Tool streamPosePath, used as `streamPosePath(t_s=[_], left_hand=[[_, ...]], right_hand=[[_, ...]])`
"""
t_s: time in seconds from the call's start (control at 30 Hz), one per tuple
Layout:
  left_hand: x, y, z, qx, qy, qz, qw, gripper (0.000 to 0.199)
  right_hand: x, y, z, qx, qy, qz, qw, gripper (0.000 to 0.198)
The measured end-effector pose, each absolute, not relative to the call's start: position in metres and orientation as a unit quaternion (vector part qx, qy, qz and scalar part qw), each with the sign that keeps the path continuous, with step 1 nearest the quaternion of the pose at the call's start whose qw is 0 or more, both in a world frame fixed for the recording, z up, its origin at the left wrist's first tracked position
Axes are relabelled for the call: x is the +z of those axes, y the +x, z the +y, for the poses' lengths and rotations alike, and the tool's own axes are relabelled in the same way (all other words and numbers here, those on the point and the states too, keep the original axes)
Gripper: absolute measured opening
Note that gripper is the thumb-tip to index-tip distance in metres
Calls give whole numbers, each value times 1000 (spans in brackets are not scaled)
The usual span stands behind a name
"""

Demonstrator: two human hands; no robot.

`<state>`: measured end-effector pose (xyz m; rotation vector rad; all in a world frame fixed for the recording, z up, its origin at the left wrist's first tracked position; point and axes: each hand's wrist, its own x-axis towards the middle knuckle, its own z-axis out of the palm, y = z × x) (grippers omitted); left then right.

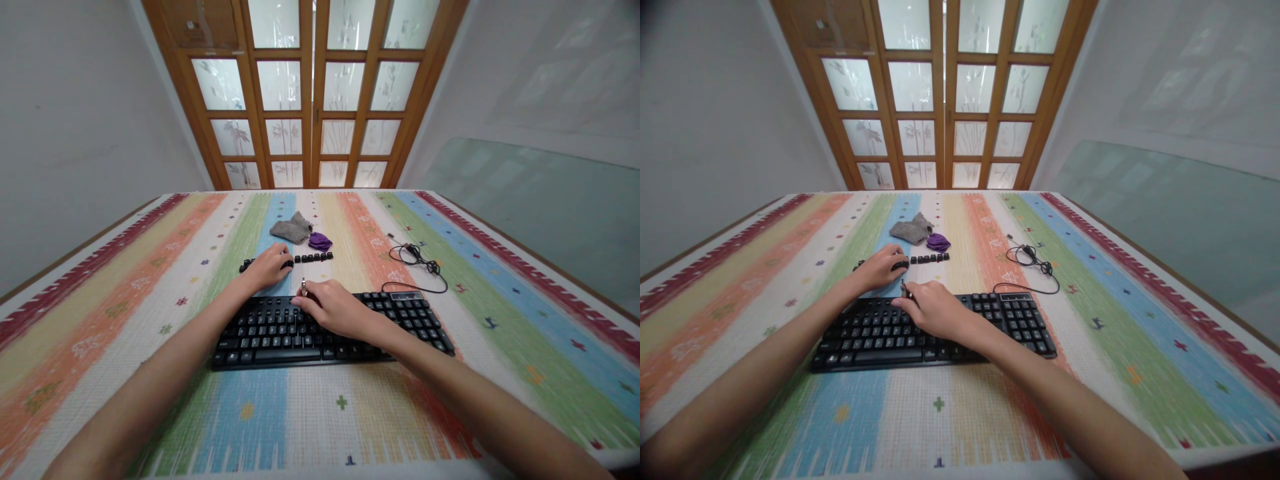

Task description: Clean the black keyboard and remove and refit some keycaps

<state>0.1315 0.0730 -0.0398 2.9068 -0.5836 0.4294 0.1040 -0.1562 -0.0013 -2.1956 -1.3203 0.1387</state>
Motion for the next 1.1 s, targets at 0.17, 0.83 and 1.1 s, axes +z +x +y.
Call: streamPosePath(t_s=[0.17,0.83,1.1], left_hand=[[-37,130,72,148,967,-194,72,17],[-38,126,72,148,969,-193,38,17],[-35,120,72,157,966,-187,83,18]], right_hand=[[-2,111,-148,36,-839,-468,274,28],[-17,142,-145,153,-804,-397,415,37],[-13,144,-155,179,-760,-370,504,34]])
